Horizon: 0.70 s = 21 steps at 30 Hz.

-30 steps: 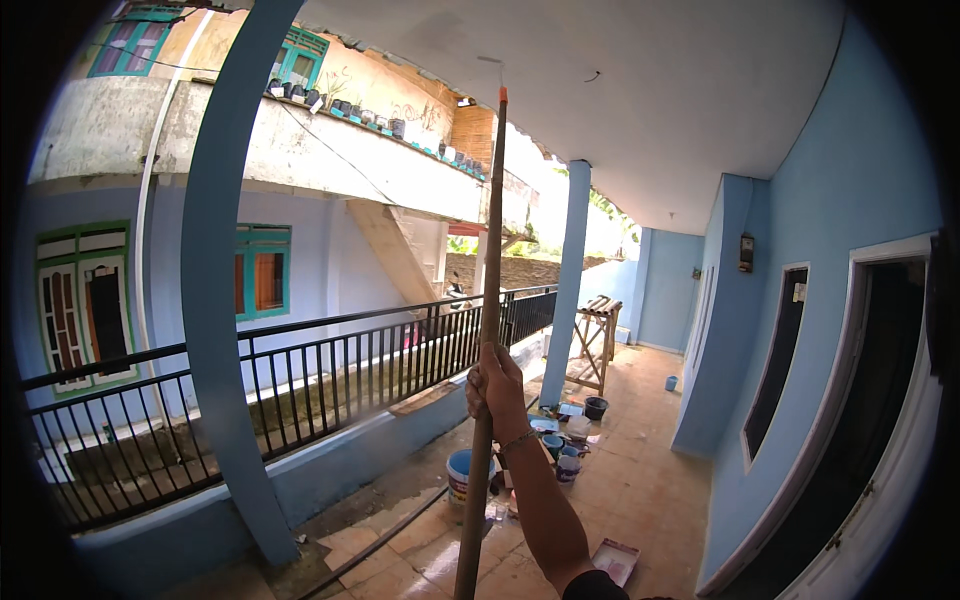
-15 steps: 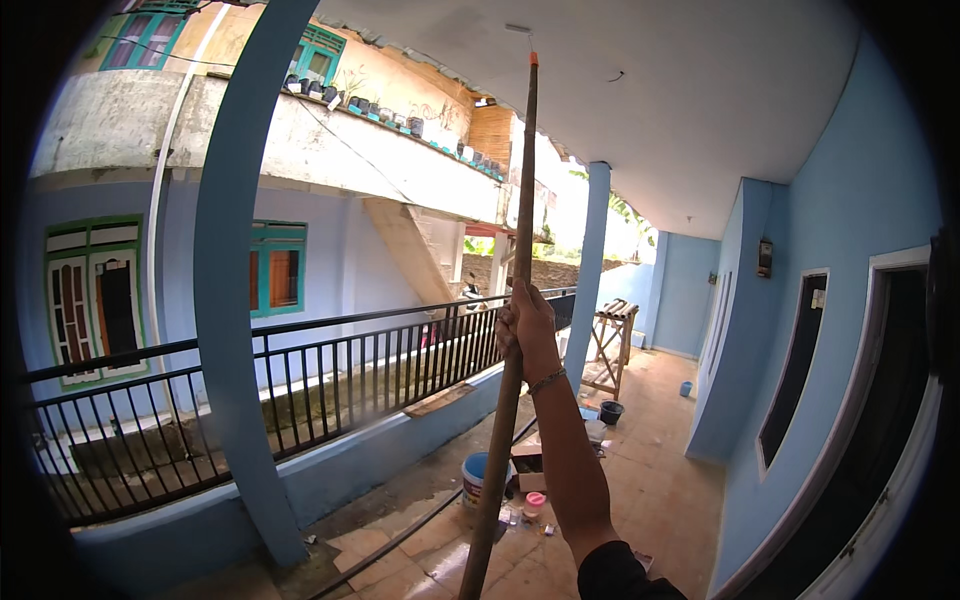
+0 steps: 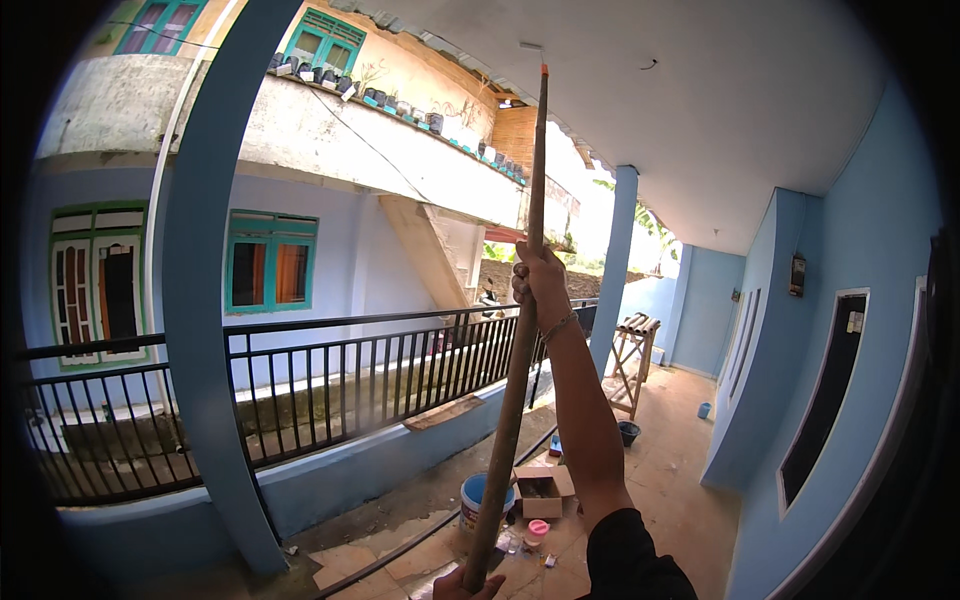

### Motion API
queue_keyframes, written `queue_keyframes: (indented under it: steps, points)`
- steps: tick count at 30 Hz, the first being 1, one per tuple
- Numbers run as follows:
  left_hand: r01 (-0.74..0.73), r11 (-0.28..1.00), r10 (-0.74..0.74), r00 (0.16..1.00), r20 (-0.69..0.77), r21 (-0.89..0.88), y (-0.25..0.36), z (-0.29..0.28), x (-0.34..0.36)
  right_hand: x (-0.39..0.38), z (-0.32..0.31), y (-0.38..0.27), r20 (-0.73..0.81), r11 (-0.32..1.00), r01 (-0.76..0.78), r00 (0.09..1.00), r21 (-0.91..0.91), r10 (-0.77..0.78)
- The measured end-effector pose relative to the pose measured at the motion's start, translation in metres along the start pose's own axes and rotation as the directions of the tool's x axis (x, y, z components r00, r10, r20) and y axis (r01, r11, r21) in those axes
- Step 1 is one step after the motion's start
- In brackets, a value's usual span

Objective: The person mixes white paint in a tray while sitting on the floor, then stands and uses a long-handled roller to apply paint to the ceiling of a covered outdoor corridor. The person repeatedly dips the roller and paints sections of the ceiling.

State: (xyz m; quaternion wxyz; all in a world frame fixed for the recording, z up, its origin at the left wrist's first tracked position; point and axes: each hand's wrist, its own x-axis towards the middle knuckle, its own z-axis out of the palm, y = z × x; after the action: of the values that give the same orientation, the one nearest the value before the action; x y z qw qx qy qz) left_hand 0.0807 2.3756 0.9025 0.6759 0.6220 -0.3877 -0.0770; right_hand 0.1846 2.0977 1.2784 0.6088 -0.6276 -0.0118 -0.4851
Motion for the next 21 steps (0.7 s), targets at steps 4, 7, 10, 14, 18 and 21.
queue_keyframes:
  steps: [4,7,10,14,18,21]
  points:
    - [0.013,0.996,-0.013,1.0,0.007,-0.086,-0.011,0.051,0.075,0.094,-0.044,0.029,0.046,0.999,0.019,0.999,-0.03,-0.018]
    - [0.022,0.992,-0.023,1.0,-0.004,-0.126,-0.02,0.081,0.13,0.15,-0.068,0.045,0.059,1.0,0.01,0.998,-0.013,-0.009]
    - [-0.065,0.992,0.07,0.997,-0.04,0.11,-0.028,0.096,0.169,0.184,-0.079,0.053,0.049,1.0,0.015,0.999,-0.003,-0.015]
    - [-0.051,0.999,0.051,0.998,-0.022,0.009,-0.037,0.098,0.175,0.188,-0.08,0.062,0.065,0.999,0.045,0.997,-0.001,-0.045]
    - [-0.048,0.997,0.047,0.999,-0.026,-0.055,-0.047,0.084,0.141,0.141,-0.069,0.068,0.046,0.999,0.044,0.998,-0.003,-0.044]
    - [-0.03,0.999,0.03,0.999,0.014,-0.019,-0.053,0.064,0.099,0.09,-0.056,0.066,0.025,0.999,0.035,0.999,-0.026,-0.035]
